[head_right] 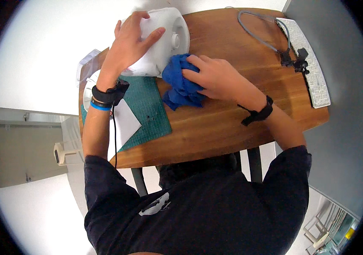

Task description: The person wipes the exterior of a white cylindrical appliance with a blue cloth, then opens it to reveal internal wiring. They use a screwdriver to manipulate wires and components inside the device, focusing on connecting or adjusting the internal electrical parts.

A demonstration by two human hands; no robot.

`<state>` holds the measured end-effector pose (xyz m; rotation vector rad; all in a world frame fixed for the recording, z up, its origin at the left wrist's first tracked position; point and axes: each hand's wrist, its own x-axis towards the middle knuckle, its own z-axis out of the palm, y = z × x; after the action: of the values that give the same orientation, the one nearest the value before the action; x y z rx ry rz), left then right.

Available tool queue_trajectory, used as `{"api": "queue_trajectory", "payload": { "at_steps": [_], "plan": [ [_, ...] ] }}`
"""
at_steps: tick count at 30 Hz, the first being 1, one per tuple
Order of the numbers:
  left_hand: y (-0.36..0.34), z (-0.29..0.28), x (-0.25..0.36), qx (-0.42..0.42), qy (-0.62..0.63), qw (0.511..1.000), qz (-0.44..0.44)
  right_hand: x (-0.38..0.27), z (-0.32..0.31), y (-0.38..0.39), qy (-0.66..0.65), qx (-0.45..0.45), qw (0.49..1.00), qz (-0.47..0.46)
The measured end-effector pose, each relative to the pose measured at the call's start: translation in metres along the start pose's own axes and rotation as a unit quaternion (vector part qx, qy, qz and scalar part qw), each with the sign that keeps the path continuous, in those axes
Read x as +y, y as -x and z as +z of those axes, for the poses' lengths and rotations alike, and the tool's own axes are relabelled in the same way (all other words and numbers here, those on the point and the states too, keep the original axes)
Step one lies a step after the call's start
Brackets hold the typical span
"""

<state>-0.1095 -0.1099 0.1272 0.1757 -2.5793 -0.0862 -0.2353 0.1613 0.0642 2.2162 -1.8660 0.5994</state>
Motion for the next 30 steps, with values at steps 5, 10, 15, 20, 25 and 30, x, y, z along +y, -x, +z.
{"api": "queue_trajectory", "payload": {
  "at_steps": [5,10,15,20,25,30],
  "plan": [
    [-0.003,-0.004,-0.009,-0.009,0.026,0.999,0.027,0.024,0.018,0.012,-0.072,-0.022,0.989,0.126],
    [0.009,0.003,-0.005,0.027,-0.026,0.998,0.056,0.052,-0.002,0.005,-0.082,-0.027,0.976,0.197],
    [0.010,0.006,-0.002,0.028,-0.075,0.996,0.046,0.084,-0.022,-0.012,-0.091,0.205,0.947,0.229],
    [0.014,0.011,0.003,0.027,-0.100,0.994,0.031,0.091,0.013,-0.033,-0.182,0.086,0.966,0.160],
    [0.021,0.011,-0.001,0.028,-0.076,0.996,0.026,0.066,-0.008,-0.053,-0.207,-0.043,0.949,0.234],
    [0.027,0.005,0.005,0.027,-0.094,0.995,0.029,0.076,-0.044,-0.062,-0.224,-0.119,0.949,0.188]
  ]
}}
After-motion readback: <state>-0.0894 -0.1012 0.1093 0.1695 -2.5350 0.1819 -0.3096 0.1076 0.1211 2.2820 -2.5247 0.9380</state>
